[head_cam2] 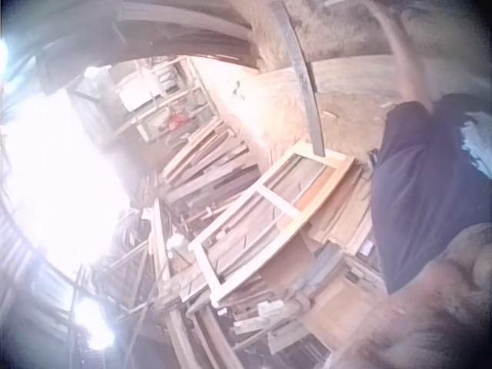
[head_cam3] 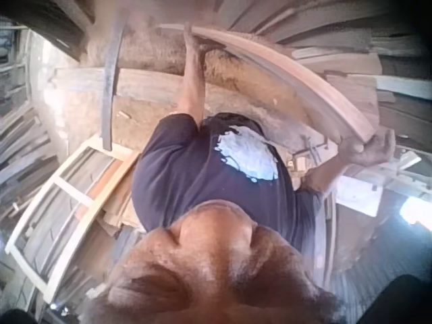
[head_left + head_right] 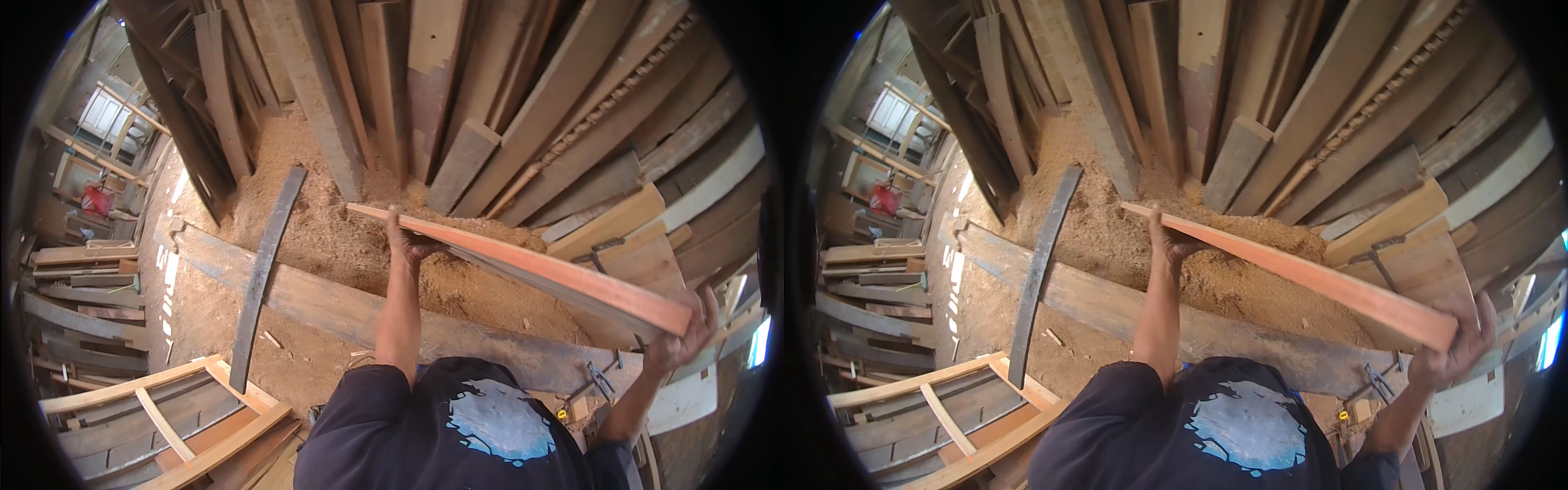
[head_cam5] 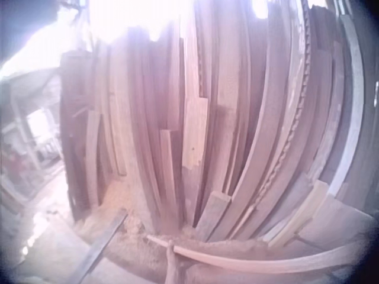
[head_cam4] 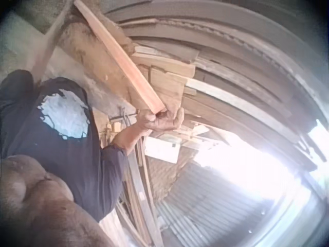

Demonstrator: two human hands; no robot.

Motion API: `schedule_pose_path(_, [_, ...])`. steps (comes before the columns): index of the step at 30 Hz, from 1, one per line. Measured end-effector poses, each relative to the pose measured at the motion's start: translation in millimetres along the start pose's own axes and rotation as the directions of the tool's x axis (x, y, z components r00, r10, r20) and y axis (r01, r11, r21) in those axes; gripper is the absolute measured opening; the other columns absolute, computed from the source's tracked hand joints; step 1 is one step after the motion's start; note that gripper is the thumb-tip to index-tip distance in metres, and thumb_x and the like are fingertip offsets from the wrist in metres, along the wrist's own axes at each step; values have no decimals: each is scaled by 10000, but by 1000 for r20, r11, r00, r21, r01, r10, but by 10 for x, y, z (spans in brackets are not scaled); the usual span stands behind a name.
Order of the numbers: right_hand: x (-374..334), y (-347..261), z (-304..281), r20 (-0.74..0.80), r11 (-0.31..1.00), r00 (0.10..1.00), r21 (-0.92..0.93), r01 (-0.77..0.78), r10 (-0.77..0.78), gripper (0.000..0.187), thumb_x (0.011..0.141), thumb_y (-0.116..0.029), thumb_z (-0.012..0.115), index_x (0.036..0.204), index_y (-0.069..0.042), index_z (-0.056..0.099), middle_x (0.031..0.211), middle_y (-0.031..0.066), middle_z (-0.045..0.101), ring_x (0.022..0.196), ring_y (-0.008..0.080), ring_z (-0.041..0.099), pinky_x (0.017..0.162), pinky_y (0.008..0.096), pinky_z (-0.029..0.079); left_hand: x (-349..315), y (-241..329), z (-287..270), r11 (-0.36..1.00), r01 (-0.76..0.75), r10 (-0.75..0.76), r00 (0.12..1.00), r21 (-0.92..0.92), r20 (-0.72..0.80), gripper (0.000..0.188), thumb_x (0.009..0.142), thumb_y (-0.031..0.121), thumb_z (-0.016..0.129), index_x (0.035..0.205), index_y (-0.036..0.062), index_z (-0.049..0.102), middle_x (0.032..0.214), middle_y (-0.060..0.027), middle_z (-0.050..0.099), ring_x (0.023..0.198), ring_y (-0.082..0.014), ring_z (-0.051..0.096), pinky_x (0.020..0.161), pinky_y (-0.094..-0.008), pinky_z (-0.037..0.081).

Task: The person removes nails from a wooden board using pincers, then places the board on a stack of other boards and picks up a separate long wooden plank to hammer into a workspace.

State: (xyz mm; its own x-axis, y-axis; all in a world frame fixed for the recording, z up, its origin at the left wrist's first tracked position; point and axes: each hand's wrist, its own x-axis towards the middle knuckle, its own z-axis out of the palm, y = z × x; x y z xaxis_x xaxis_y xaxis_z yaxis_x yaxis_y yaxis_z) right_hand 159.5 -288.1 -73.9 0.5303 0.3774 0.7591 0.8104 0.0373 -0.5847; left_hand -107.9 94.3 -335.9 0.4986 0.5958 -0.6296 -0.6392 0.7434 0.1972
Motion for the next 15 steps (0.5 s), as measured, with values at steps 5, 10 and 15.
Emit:
schedule_pose_path(5, [-125,179,-288,-152,996,988,-86,2,-15,794,969,-480,605,1436,104,337,1108,181,657,1040,291,626,1003,435,469,109,13,-48,996,-47,49,999,69,-23,787,820,456,639,1424,20,385,1347,-307,432,1181,-520,500,935,-838,343])
schedule_pose_path(10, [-241,923,-1103,-493,890,837,-235,-389,236,663,1024,-427,508,1421,90,389,1290,219,602,1183,322,599,1051,471,472,-12,-94,-310,967,-239,240,971,90,-11,626,755,245,700,1295,40,458,1170,-233,533,1056,-419,578,931,-647,515])
schedule_pose_path(15, [-1582,1810,-1948,-445,445,640,-470,-762,627,646,1017,-421,518,1404,86,411,1271,225,612,1165,326,608,1033,469,479,-338,-211,-351,976,-189,191,982,108,-7,700,717,212,736,1325,-9,470,1201,-224,581,1123,-393,599,983,-568,530])
